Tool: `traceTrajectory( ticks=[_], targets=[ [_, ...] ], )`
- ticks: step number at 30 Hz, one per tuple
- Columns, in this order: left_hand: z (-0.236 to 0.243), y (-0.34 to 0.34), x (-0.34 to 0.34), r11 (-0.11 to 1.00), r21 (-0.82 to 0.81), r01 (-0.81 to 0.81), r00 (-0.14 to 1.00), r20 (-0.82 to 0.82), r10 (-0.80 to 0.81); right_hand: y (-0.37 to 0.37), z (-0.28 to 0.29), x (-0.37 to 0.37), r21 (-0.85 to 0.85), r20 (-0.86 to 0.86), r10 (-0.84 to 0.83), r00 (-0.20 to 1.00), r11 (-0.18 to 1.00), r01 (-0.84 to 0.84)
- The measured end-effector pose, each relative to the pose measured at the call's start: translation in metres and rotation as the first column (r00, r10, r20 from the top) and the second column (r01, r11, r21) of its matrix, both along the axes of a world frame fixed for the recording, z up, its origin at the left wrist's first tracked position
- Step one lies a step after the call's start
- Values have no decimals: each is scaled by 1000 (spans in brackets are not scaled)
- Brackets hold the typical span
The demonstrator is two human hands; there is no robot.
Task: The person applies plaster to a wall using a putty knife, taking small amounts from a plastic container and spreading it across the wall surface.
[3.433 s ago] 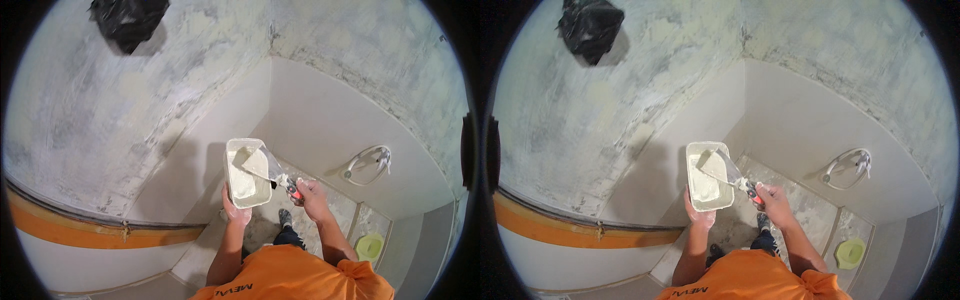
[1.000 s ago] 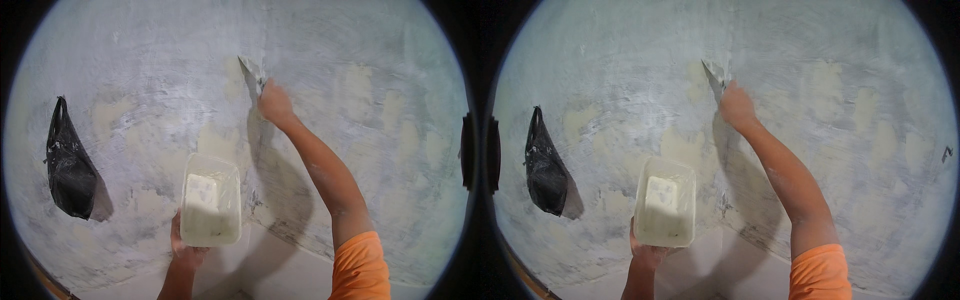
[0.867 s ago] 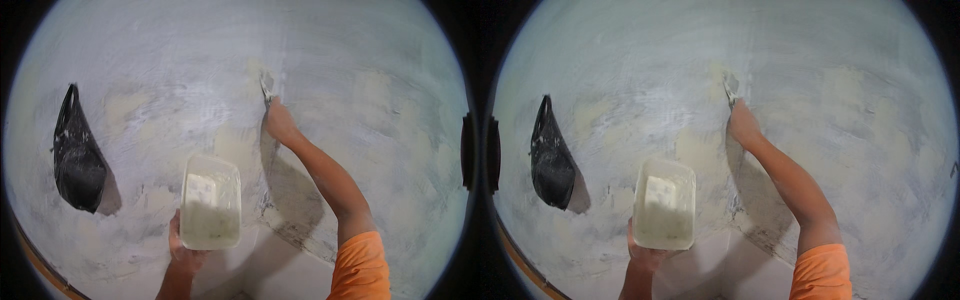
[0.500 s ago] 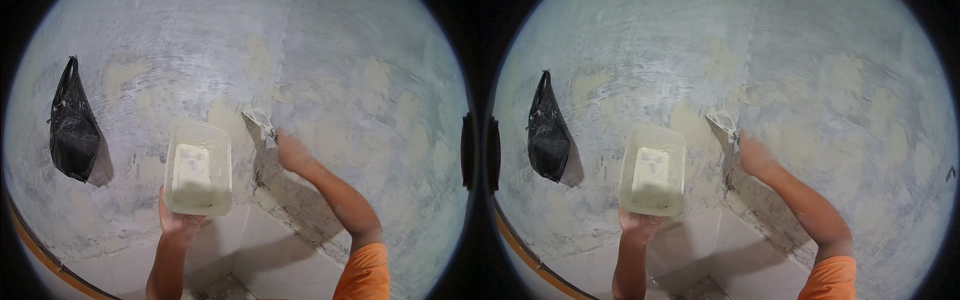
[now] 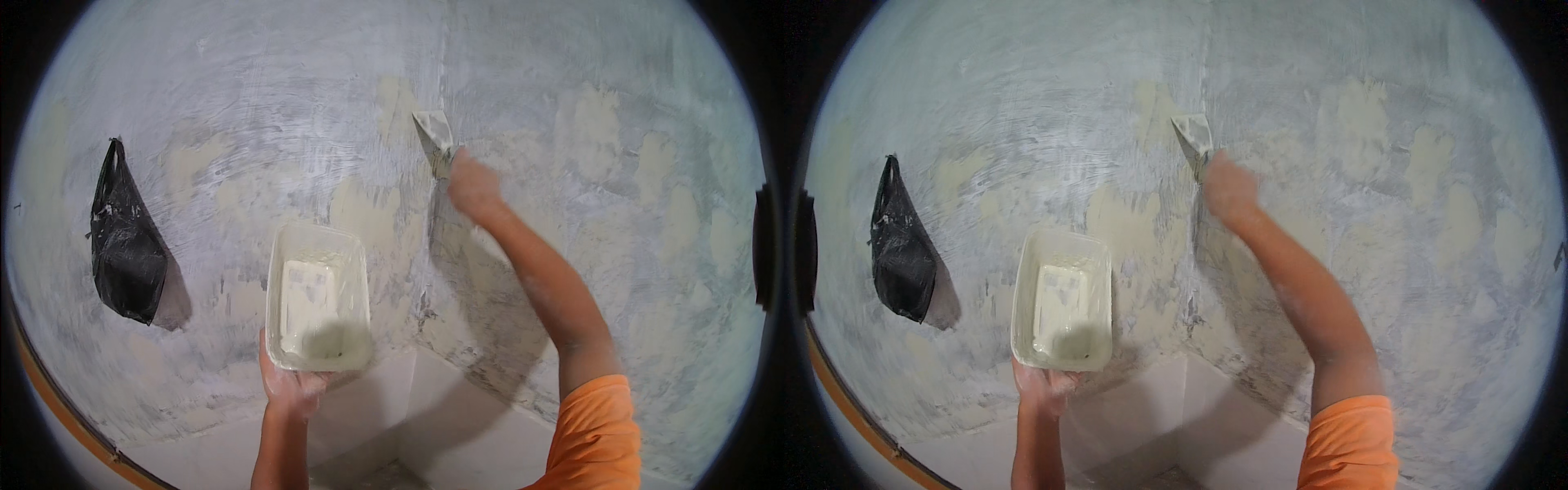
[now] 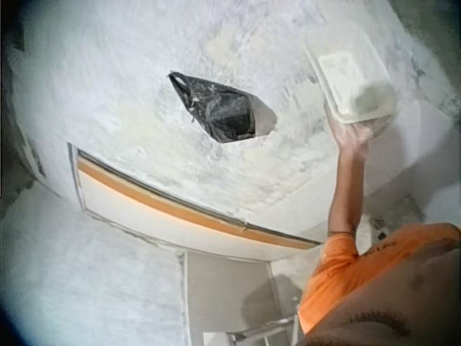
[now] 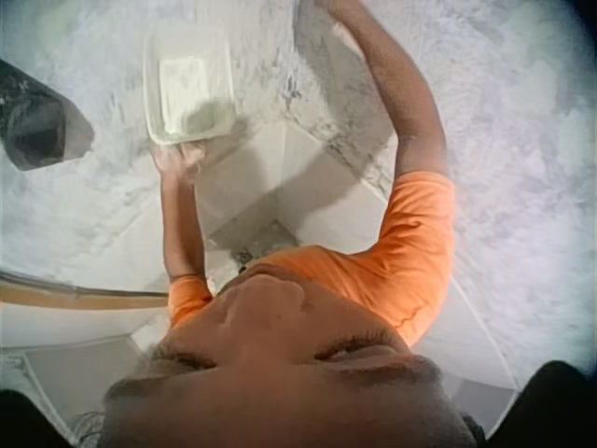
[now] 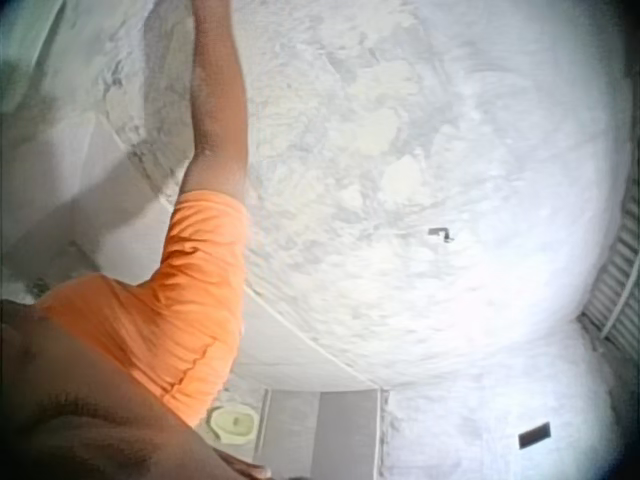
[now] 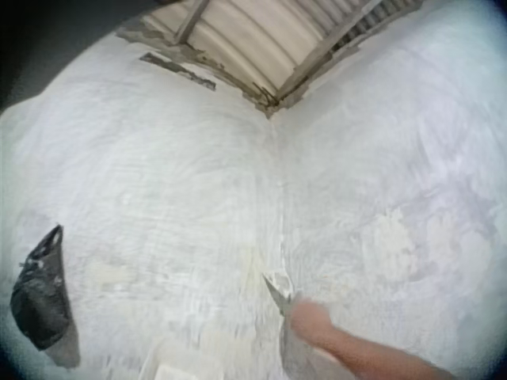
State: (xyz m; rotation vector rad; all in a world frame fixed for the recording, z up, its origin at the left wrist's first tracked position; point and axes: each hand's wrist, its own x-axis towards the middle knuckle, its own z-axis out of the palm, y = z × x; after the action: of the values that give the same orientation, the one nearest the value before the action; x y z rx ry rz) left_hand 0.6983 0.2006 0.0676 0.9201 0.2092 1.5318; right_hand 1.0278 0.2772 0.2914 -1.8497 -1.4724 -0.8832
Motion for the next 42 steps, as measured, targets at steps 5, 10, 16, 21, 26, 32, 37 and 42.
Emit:
traceTrajectory(
  ticks=[5, 10, 16, 21, 26, 32, 37, 42],
  targets=[
    [-5, 5, -6, 969, -188, 162, 982, 128, -140, 22, -98, -15, -99, -188, 16, 982, 994, -36],
    [-12, 5, 2, 992, -84, 96, 992, 84, -89, -6, -133, -23, -271, -186, -37, 982, 962, -15],
    [-6, 10, 17, 969, -2, 249, 966, 68, -248, -72, -33, -12, -378, -72, 19, 997, 925, -45],
    [-25, 15, 32, 954, -142, 265, 959, 146, -245, -56, 29, 4, -72, 30, 34, 999, 997, -32],
    [-80, 36, 37, 917, 385, -105, 853, -439, 282, -30, -18, 16, 90, 30, -132, 991, 988, 128],
    [-84, 38, 40, 941, 91, 326, 928, 161, -337, -39, -111, -6, -255, 33, -120, 992, 959, 125],
    [-85, 40, 46, 982, 88, 166, 984, -81, -159, -64, -1, 6, -200, 30, -64, 998, 977, 68],
    [-82, 43, 56, 789, 597, -143, 807, -391, 442, -58, 44, 19, 207, 248, -64, 967, 978, 12]
  ],
)
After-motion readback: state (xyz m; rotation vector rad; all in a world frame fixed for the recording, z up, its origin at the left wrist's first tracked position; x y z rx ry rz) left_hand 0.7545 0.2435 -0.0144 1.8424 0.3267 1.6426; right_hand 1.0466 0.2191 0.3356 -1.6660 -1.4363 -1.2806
